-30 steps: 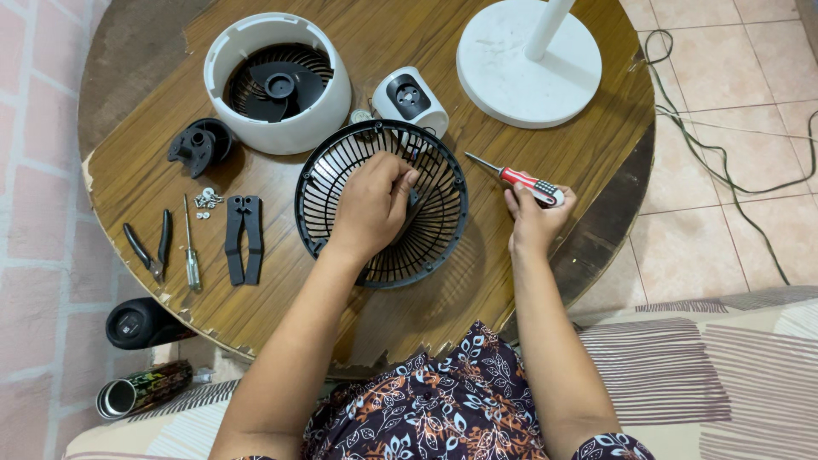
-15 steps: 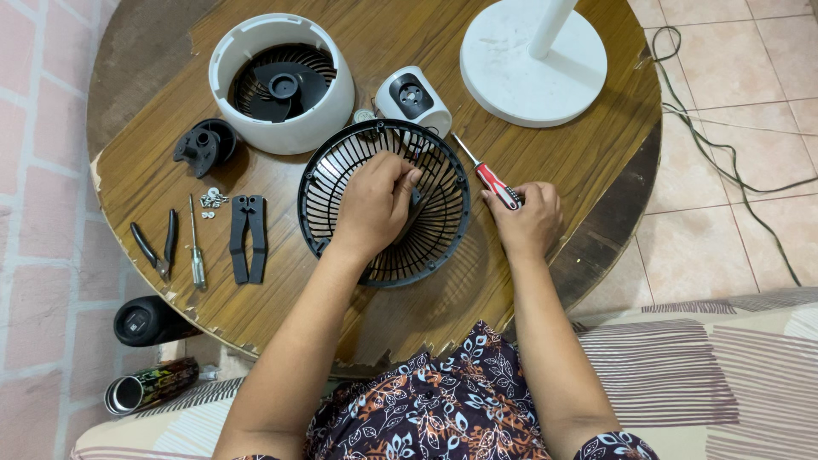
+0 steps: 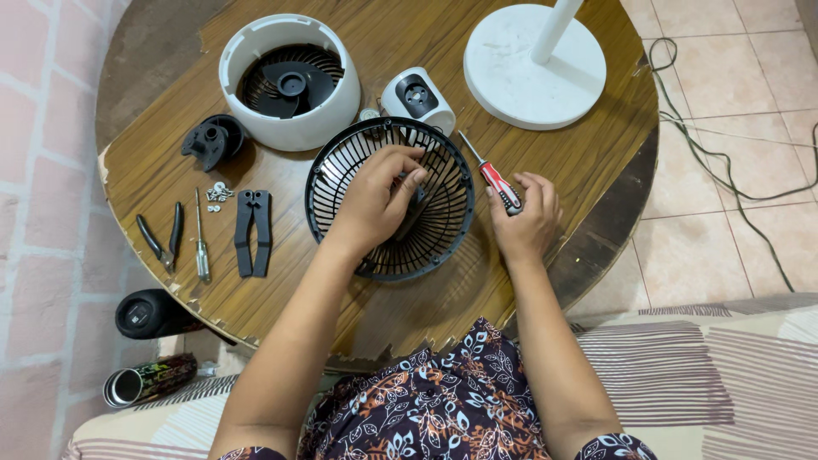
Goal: The person assembles a standing fan by attaching the motor to the front cage using a screwdriver and tightening multiple screws. They handle the fan cage, motor, screws, and screwdriver, then pick up the rear cage component.
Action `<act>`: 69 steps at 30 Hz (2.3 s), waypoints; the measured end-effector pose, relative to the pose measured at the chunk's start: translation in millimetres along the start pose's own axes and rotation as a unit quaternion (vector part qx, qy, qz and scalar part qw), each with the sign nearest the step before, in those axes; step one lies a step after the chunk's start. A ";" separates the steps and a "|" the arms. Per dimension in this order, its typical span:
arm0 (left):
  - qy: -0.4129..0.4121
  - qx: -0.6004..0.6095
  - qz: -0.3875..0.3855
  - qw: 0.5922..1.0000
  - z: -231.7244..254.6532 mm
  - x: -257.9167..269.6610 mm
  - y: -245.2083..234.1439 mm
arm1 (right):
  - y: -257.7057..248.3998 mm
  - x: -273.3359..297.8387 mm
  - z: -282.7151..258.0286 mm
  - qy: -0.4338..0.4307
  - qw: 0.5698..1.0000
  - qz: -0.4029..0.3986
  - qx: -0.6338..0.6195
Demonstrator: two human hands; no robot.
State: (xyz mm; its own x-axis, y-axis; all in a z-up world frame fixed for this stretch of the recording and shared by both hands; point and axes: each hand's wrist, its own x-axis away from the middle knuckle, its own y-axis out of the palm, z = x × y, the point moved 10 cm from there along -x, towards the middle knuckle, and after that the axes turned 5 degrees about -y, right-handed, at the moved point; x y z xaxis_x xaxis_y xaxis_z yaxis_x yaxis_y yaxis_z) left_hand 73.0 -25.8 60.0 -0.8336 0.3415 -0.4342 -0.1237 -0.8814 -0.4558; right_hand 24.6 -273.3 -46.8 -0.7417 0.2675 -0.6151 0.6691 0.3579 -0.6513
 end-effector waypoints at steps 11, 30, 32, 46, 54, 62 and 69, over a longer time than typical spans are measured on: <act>0.004 -0.049 0.082 0.995 0.3 22.1 -51.9 | -46.1 -31.2 -119.4 -0.129 0.979 -0.045 -0.152; -0.173 -0.196 0.237 0.936 -95.7 137.2 -205.2 | 18.0 31.1 -343.7 -0.379 0.849 -0.251 -0.268; -0.220 -0.208 0.230 0.925 -124.0 150.0 -215.6 | 36.8 48.4 -351.7 -0.369 0.842 -0.281 -0.275; -0.287 -0.323 0.176 0.885 -231.4 148.5 -223.2 | 182.5 114.3 -338.5 -0.333 0.871 -0.353 -0.074; -0.293 -0.363 0.162 0.869 -241.5 138.4 -222.3 | 189.7 123.3 -329.4 -0.332 0.877 -0.339 -0.077; -0.244 -0.323 0.216 0.889 -207.2 135.4 -209.2 | 173.6 114.8 -326.2 -0.277 0.866 -0.384 -0.159; -0.151 -0.257 0.223 0.928 -149.0 115.1 -187.9 | 72.5 84.4 -335.8 -0.344 0.870 -0.309 -0.171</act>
State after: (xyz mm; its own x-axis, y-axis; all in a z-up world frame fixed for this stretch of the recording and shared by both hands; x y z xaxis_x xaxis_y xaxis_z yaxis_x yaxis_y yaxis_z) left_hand 80.5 227.7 -20.0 -0.8621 -0.1957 -0.4675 0.4791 -0.6151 -0.6261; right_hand -4.9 75.7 3.3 -0.6736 -0.6263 -0.3924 0.0126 0.5211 -0.8534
